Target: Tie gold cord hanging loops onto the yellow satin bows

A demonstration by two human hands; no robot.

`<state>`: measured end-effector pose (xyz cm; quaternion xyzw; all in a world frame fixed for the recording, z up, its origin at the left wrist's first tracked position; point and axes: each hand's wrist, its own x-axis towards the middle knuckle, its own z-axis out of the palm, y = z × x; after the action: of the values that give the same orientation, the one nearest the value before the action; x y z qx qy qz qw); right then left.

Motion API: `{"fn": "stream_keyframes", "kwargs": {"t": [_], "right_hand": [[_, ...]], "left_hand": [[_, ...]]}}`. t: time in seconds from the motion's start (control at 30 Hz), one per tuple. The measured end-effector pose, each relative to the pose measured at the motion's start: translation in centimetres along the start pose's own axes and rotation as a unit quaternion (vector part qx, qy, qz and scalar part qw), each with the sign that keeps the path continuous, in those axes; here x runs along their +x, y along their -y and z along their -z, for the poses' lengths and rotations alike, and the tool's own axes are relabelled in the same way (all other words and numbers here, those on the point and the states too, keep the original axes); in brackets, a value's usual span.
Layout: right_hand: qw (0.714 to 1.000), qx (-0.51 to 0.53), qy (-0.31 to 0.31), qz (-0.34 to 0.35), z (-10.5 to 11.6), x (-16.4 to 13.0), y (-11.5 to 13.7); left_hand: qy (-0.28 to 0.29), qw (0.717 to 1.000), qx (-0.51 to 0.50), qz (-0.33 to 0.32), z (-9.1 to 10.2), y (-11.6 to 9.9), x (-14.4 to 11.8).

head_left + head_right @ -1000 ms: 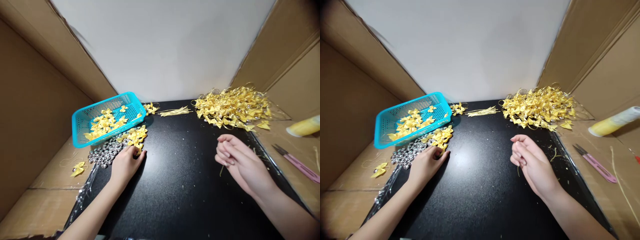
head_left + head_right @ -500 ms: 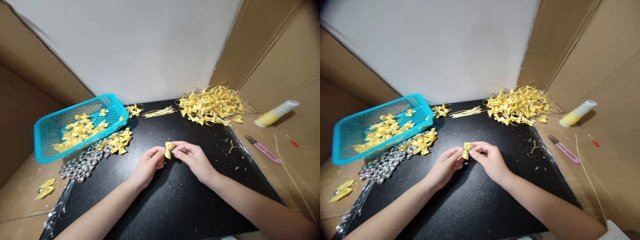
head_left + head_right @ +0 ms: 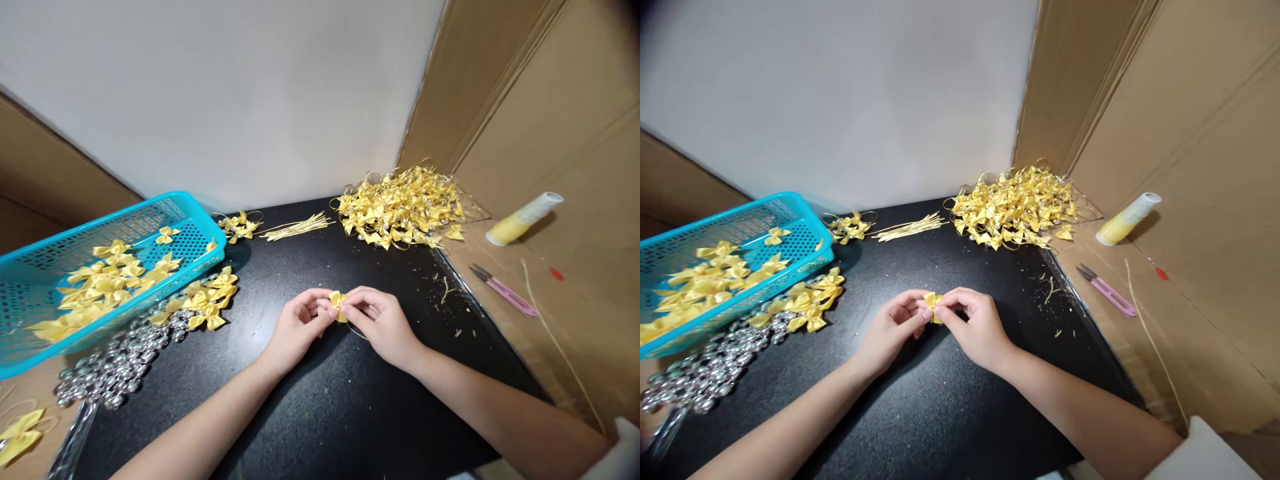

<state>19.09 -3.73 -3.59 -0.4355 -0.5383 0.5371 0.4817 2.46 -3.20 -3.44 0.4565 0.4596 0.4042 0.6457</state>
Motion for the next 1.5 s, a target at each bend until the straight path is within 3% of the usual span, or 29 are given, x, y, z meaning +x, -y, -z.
{"fn": "stream_keyframes", "kwargs": {"t": [0.2, 0.43, 0.67, 0.9, 1.5], "right_hand": [[0.999, -0.041, -0.024, 0.005, 0.6, -0.1, -0.2], [0.977, -0.18, 0.034, 0.11, 1.0, -0.1, 0.1], [0.976, -0.185, 0.029, 0.115, 1.2, 0.1, 0.2], [0.951, -0.214, 0.027, 0.223, 1.2, 0.0, -0.4], [0.942, -0.231, 0.031, 0.24, 0.9, -0.1, -0.3]], "left_hand": [[0.022, 0.994, -0.099, -0.049, 0.3, 0.7, -0.3], [0.016, 0.987, -0.157, -0.016, 0.1, 0.6, -0.5], [-0.009, 0.985, -0.172, 0.006, 0.1, 0.8, -0.4], [-0.03, 0.976, -0.209, 0.05, 0.4, 0.8, -0.2], [0.024, 0.961, -0.253, 0.107, 0.4, 0.8, -0.5]]}}
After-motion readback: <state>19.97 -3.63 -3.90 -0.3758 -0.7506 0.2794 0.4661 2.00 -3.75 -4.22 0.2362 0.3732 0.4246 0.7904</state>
